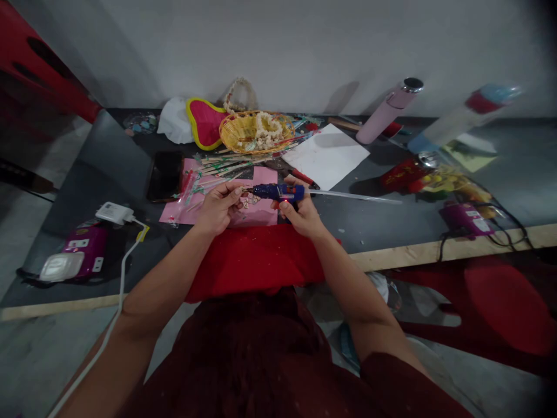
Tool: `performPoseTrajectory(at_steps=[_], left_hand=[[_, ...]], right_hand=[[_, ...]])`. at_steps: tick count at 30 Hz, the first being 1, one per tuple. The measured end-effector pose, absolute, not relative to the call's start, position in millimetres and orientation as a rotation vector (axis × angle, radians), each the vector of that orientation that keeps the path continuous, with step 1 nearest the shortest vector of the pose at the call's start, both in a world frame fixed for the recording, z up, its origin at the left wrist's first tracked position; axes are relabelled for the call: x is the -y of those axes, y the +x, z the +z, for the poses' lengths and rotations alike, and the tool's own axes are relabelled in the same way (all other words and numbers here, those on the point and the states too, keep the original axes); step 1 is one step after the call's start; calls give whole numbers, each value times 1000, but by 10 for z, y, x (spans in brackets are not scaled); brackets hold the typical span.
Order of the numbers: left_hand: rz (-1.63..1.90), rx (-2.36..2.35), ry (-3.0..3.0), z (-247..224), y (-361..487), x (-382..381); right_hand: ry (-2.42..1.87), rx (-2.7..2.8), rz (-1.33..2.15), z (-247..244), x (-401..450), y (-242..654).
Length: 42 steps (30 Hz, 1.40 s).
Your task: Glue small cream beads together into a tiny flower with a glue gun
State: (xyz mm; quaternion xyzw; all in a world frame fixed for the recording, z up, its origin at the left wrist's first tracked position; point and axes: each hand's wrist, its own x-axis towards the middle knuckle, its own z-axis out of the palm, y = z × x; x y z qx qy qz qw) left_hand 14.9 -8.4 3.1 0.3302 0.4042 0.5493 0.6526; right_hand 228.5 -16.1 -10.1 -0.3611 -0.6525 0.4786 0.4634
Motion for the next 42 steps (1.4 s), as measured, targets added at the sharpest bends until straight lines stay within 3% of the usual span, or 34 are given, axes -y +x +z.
performPoseTrajectory(at_steps=[42], left_hand=[[1267,-912,809,-36,140,65]], right_hand=[[-1079,1838,650,-138,144,2345]])
